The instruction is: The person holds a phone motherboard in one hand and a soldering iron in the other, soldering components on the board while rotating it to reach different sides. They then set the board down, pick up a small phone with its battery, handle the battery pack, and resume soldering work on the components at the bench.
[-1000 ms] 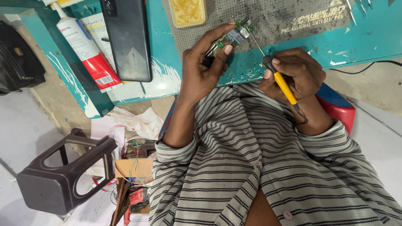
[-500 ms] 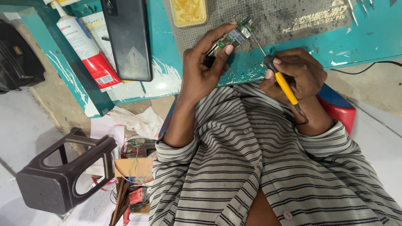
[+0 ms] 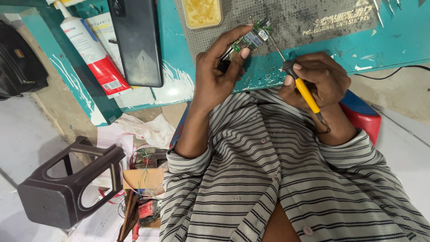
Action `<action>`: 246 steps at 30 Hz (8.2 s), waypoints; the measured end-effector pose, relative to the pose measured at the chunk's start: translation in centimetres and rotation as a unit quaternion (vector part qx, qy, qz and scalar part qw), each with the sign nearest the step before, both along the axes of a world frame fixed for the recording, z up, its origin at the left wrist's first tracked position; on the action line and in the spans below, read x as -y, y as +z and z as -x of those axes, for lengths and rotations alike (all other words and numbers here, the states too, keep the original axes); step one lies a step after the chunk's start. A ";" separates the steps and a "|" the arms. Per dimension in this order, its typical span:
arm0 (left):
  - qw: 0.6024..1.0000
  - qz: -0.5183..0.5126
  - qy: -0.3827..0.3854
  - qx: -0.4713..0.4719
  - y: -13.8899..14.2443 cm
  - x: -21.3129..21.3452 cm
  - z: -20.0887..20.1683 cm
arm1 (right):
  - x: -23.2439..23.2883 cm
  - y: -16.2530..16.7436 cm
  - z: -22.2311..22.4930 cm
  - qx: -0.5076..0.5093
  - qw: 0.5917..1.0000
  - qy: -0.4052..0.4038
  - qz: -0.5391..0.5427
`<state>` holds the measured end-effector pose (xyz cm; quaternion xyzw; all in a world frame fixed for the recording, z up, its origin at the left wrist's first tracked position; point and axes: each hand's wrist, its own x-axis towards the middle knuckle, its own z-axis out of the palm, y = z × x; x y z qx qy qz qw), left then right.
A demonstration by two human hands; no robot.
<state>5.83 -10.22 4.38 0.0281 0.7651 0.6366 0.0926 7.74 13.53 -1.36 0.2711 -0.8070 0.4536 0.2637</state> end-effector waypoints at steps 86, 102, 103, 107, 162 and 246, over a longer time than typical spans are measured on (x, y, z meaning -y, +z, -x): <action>1.000 0.018 -0.007 0.003 -0.3 -0.2 0.7 | 0.0 -0.7 0.8 -0.016 1.000 -0.007 0.010; 1.000 0.013 -0.005 0.005 -0.3 -0.3 0.9 | -0.1 -0.6 1.0 -0.009 1.000 -0.002 0.010; 1.000 0.011 -0.005 0.006 -0.3 -0.3 0.9 | 0.0 -0.6 1.0 -0.011 1.000 -0.004 0.010; 1.000 0.005 -0.005 0.000 -0.2 -0.3 0.8 | 0.0 -0.7 1.1 -0.010 1.000 0.003 0.012; 1.000 0.015 -0.007 0.001 -0.6 -0.3 1.0 | 0.0 -1.0 1.2 -0.015 1.000 -0.001 0.023; 0.973 -0.219 -0.035 0.062 10.3 -1.3 -6.8 | 0.7 8.9 -3.1 0.101 0.968 0.070 0.218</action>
